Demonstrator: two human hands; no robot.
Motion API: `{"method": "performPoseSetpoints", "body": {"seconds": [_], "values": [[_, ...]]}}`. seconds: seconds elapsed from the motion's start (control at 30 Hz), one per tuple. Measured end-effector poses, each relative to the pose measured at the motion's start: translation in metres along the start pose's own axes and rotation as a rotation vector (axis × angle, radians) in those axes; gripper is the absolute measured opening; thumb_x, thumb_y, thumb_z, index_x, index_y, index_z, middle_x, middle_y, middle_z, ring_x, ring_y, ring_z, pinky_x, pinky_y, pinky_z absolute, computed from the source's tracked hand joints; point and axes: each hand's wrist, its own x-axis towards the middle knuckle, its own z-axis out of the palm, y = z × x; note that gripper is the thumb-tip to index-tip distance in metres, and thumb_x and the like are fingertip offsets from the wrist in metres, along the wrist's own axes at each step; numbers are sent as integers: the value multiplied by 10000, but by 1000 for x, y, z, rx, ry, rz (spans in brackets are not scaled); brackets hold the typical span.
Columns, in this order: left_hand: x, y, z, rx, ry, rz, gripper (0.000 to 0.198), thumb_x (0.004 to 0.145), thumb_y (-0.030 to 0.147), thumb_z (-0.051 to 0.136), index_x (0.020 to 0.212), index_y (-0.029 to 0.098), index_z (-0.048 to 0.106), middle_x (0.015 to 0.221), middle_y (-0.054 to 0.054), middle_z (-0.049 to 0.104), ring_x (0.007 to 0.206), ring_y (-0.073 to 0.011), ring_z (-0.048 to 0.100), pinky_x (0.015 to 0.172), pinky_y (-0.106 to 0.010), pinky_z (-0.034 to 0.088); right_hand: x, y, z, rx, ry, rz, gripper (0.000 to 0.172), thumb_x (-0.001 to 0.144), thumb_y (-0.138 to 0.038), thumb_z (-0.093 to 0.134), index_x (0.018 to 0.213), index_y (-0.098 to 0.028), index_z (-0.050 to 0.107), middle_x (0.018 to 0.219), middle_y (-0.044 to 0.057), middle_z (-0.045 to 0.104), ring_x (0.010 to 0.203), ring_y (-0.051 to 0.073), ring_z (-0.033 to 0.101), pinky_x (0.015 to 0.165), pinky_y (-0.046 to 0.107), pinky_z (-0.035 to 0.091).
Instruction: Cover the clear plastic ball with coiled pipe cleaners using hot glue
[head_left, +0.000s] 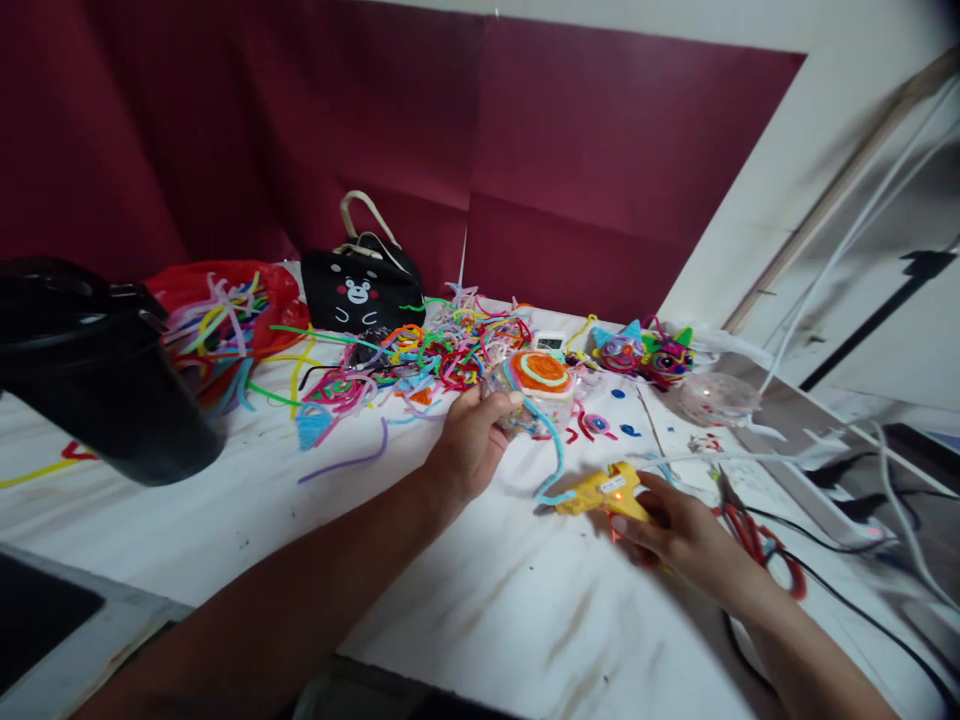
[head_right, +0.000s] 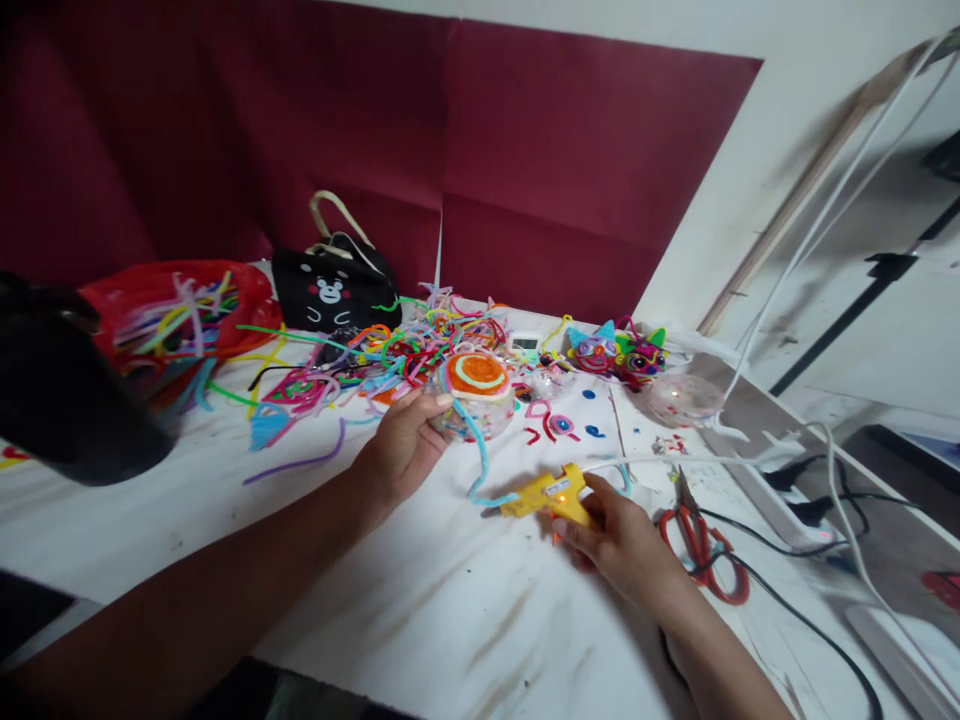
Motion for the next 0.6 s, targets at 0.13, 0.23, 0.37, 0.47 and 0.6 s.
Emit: {"method": "performPoseSetpoints", "body": {"seconds": [0.13,0.23,0.37,0.47,0.6], "values": [[-4,-3,1,28,-29,6,259,606,177,746,840,133,644,746,-26,708,727,-172,670,716,-303,518,-2,-3,-3,-289,-16,-1,572,843,-548,580,1265,-168,514,803,52,691,656,217,625,600,347,455],[-5,-4,1,43,-39,3,305,604,182,751,884,149,634,780,-24,712,764,-179,677,741,-310,513,-9,-18,-4,-401,219,-113,489,812,-536,599,1166,-198,613,1030,111,701,864,274,664,745,405,497],[-9,-6,3,81,-69,6,351,617,176,743,948,151,630,848,-30,715,784,-177,668,737,-308,505,-20,-58,11,-136,309,-239,393,810,-528,668,1086,-250,634,1146,90,670,1010,266,641,798,378,527],[-12,-6,7,110,-96,27,386,632,170,735,1002,151,625,872,-35,714,796,-180,665,740,-307,504,-20,-87,31,231,135,-290,320,797,-459,727,960,-220,593,979,57,654,908,200,652,758,306,548],[-15,-6,9,162,-80,47,417,616,158,750,1012,153,620,882,-31,711,794,-171,659,766,-306,507,-9,-105,50,483,90,-247,417,693,-433,825,883,-216,524,676,-40,579,562,102,541,501,210,464]]}}
